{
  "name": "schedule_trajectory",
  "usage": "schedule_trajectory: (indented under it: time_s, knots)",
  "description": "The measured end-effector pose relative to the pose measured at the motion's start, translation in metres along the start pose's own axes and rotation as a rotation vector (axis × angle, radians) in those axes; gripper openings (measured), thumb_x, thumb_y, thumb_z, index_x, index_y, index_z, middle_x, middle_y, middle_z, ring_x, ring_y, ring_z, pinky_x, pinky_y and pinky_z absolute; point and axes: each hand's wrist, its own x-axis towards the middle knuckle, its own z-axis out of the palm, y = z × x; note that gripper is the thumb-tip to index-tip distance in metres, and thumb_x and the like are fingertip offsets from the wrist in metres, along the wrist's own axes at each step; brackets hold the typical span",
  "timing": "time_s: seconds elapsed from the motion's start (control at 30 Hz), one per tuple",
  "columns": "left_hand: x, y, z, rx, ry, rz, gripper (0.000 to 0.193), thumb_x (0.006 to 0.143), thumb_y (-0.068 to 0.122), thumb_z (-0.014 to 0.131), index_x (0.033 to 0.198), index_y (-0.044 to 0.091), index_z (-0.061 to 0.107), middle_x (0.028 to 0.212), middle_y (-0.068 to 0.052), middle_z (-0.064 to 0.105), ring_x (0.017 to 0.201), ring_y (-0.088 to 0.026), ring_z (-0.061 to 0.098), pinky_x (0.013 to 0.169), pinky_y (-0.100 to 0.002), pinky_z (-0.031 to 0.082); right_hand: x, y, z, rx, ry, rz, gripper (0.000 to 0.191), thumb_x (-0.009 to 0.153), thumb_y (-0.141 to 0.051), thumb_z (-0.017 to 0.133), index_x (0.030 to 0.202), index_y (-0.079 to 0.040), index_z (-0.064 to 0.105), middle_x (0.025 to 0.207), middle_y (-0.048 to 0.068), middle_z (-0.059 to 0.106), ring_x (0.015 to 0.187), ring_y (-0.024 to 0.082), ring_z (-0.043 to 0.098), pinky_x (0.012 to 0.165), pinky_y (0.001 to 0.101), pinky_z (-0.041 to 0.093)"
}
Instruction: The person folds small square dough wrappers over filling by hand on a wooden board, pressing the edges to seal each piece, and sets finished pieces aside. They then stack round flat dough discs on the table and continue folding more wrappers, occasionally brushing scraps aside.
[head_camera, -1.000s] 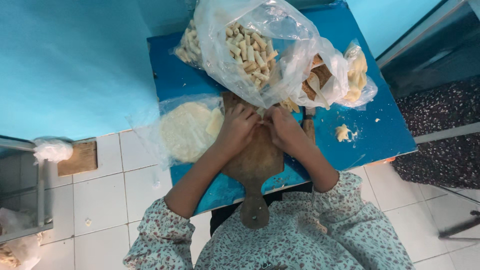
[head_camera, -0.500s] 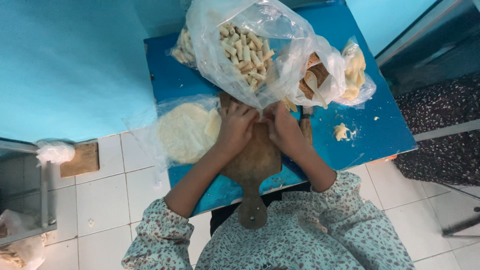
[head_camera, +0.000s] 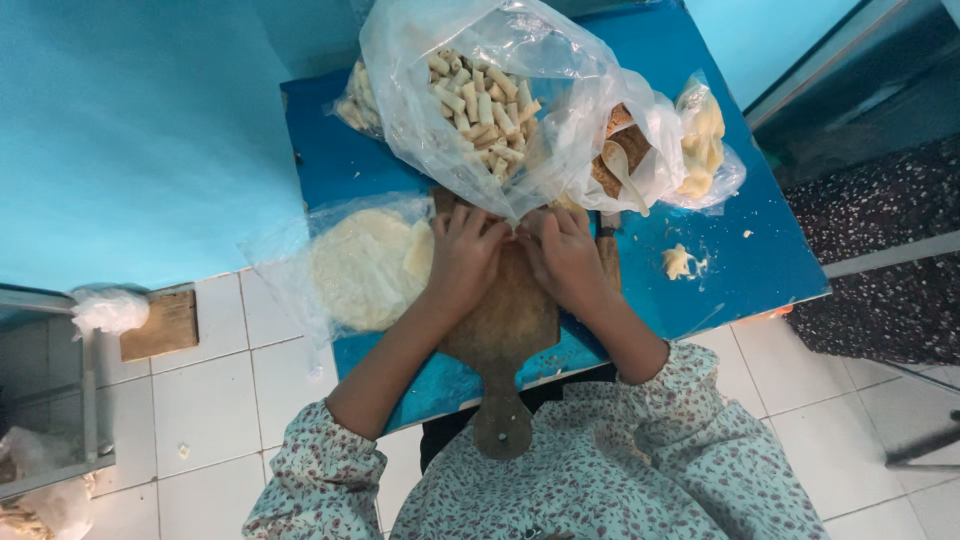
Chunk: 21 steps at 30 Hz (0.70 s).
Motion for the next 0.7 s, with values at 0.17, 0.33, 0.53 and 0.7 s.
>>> schedule_trajectory:
  time_s: [0.17,0.33,0.53,0.7]
  knots:
    - [-0.001,-0.003,0.0,-0.001,-0.021,-0.018,0.022,0.083,0.01,0.072,0.104,0.013,0.075,0.114,-0.007,0.061,0.11,-0.03,0.055,0.095,-0.05,0.039,-0.003,-0.002,-0.003,-0.035,-0.022,-0.065,0.027,0.088,-0.001,0.073,0.109,-0.004,0.057,0.109,0.009,0.067,0.104,0.032,0.062,0.096,0.0499,0.045]
    - [-0.001,-0.003,-0.002,-0.013,0.02,-0.023,0.032,0.084,0.009,0.072,0.116,0.009,0.072,0.119,-0.012,0.059,0.11,-0.033,0.054,0.094,-0.05,0.039,-0.004,-0.002,0.0,-0.12,-0.046,-0.074,0.027,0.089,-0.002,0.069,0.114,-0.002,0.057,0.112,0.012,0.066,0.111,0.031,0.062,0.1,0.0531,0.042]
    - [0.001,-0.001,-0.009,-0.043,0.065,-0.043,0.036,0.085,0.007,0.07,0.121,0.004,0.067,0.121,-0.013,0.058,0.112,-0.033,0.055,0.095,-0.05,0.04,0.0,0.004,0.01,-0.307,-0.18,0.01,0.035,0.088,-0.007,0.065,0.119,0.003,0.055,0.112,0.019,0.066,0.122,0.037,0.055,0.104,0.061,0.038]
    - [0.004,0.006,-0.023,-0.092,0.098,-0.045,0.037,0.085,0.005,0.069,0.122,0.004,0.068,0.115,-0.01,0.061,0.108,-0.03,0.058,0.095,-0.048,0.041,0.006,0.004,0.012,-0.19,-0.127,0.035,0.04,0.091,-0.008,0.065,0.126,0.005,0.053,0.112,0.016,0.069,0.123,0.039,0.055,0.102,0.0617,0.036]
